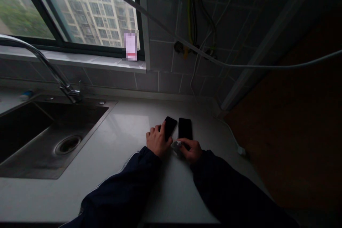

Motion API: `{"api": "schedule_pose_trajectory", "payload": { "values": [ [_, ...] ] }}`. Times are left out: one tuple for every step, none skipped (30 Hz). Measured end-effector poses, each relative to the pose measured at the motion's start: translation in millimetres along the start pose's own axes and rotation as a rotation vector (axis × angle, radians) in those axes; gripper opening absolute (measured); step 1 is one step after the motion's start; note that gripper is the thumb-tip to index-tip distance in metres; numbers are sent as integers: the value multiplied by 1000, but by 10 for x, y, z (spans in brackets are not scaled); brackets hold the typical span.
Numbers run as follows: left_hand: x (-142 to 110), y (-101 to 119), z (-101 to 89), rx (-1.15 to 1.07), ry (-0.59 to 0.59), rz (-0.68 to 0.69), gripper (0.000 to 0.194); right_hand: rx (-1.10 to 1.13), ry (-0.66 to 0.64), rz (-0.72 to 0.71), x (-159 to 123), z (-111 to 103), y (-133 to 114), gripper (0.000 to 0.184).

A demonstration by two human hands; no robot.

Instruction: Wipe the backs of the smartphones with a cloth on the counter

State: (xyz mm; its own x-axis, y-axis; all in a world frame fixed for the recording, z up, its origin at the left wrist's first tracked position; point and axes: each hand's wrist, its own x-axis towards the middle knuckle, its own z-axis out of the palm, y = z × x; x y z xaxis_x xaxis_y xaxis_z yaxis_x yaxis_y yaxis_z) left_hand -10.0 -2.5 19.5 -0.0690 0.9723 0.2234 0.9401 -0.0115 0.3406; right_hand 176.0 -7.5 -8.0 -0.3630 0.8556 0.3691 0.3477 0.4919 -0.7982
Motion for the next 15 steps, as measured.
{"api": "schedule_pose_trajectory", "payload": {
  "values": [
    [3, -9, 4, 2, -1, -1, 73, 2, 5, 1, 2, -2, 1, 31],
    [7, -20, 12, 4, -2, -1, 73, 4, 8, 1, 4, -3, 1, 31],
    [11, -33, 24, 3, -4, 2, 73, 7, 8, 0, 4, -4, -1, 30],
    [16, -46, 40, 0, -4, 6, 73, 11, 8, -1, 2, -4, -5, 30],
    [22, -59, 59, -7, 0, 10, 73, 16, 8, -3, -1, -3, -10, 29],
    [28, -71, 80, -18, 9, 16, 73, 21, 9, -5, -5, -3, -15, 28],
    [35, -80, 99, -36, 28, 26, 73, 26, 13, -6, -8, -5, -21, 27],
    [43, -86, 116, -68, 58, 44, 71, 30, 23, -7, -10, -9, -25, 26],
    [50, -87, 128, -117, 101, 73, 69, 32, 40, -6, -8, -16, -26, 25],
    [56, -85, 134, -188, 157, 116, 65, 32, 64, -5, -1, -30, -25, 24],
    [60, -78, 134, -278, 216, 170, 59, 29, 95, -6, 12, -49, -18, 24],
    [61, -68, 129, -381, 268, 228, 53, 23, 145, -8, 32, -74, -6, 23],
    [59, -54, 120, -490, 300, 279, 47, 20, 215, -6, 58, -104, 13, 23],
    [53, -39, 112, -598, 301, 316, 43, 36, 300, 12, 88, -138, 38, 21],
    [44, -22, 106, -707, 266, 336, 41, 69, 390, 46, 121, -172, 69, 21]
  ]
}}
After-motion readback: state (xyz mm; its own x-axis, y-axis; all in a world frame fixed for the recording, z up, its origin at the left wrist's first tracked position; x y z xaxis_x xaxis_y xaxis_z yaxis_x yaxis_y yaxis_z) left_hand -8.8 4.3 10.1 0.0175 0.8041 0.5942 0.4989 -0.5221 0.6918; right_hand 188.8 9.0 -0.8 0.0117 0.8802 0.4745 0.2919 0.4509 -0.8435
